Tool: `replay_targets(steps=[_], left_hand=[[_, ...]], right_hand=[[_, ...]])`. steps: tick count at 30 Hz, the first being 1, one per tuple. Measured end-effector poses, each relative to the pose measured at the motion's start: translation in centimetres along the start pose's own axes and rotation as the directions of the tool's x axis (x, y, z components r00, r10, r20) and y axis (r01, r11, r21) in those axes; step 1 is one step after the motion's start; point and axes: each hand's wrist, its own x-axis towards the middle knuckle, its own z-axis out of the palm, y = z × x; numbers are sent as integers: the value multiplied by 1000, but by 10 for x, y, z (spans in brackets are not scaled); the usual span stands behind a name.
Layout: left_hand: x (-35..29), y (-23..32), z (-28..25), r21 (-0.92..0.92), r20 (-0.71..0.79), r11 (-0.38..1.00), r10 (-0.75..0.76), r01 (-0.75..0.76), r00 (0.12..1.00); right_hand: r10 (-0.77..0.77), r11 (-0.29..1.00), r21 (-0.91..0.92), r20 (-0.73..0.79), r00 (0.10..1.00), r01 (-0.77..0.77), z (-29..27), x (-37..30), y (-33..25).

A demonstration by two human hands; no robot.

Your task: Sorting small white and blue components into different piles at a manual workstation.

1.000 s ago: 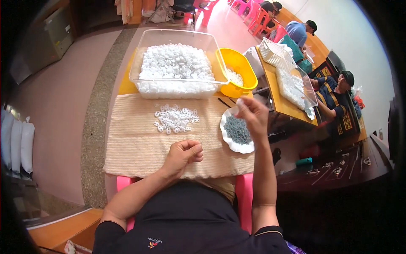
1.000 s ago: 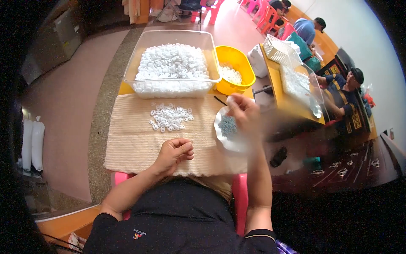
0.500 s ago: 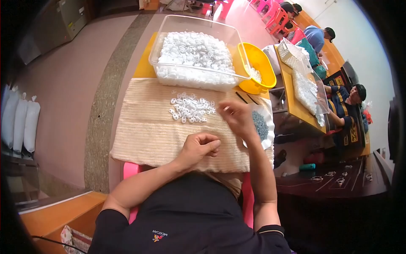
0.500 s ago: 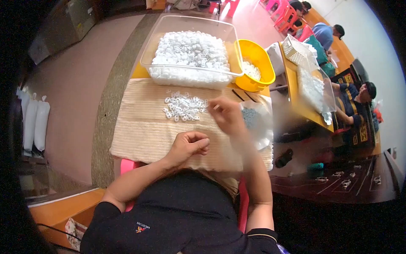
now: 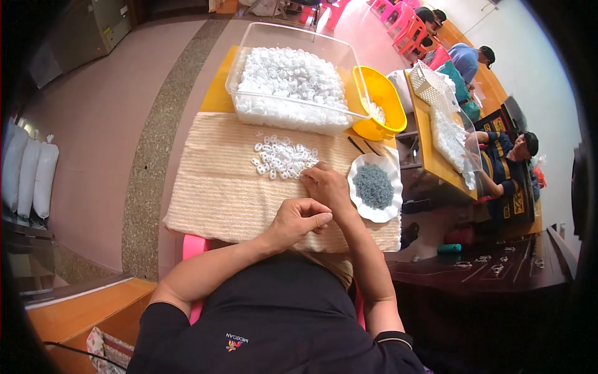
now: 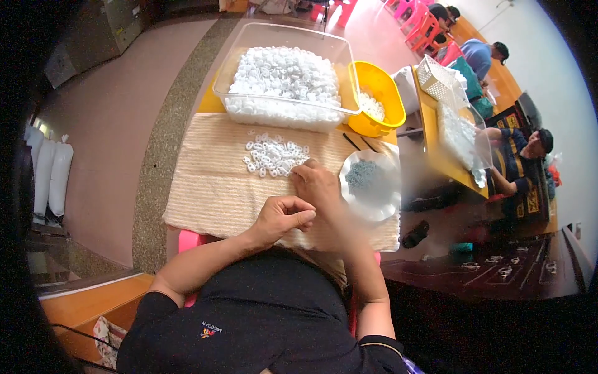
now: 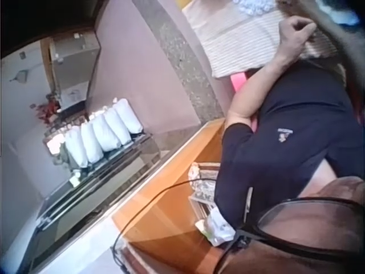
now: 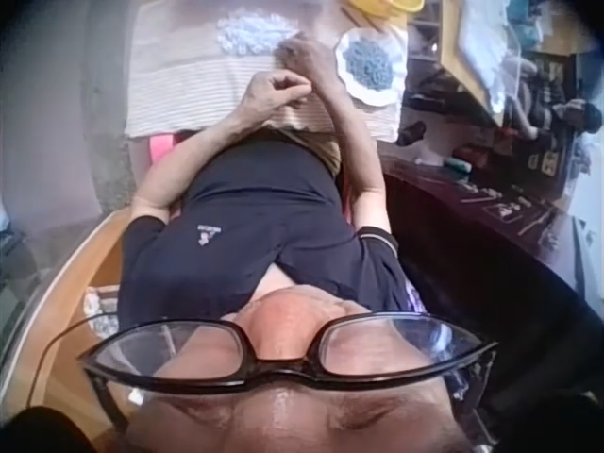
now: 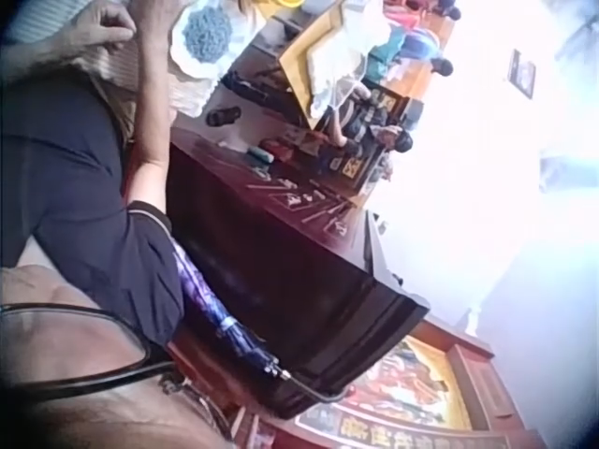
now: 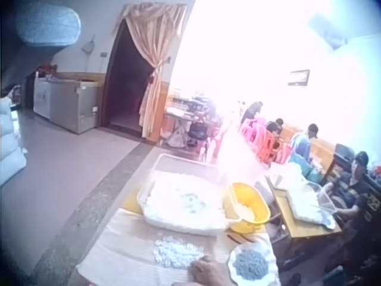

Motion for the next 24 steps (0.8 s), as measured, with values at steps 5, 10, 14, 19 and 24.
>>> replay_targets(steps=[5,10,14,19,24], left_hand=[[5,-3,-4,30,-138,998,61,-58,989],[8,-2,-3,17,-301,988,151,-153,942],[6,-3,0,-47,-240,993,90,-104,967],[7,-3,-9,45,-155,998,56,-49,986],[10,-3,-11,7,-93,1000,17,-17,996]], right_hand=[[26,952,307,-124,992,13,-6,-15,12],[220,593,771,122,968,-232,-26,-43,5],[76,587,793,148,986,-164,-41,-54,-8],[62,536,816,218,974,-216,-47,-59,-5],[108,492,806,317,942,-328,-47,-59,3]])
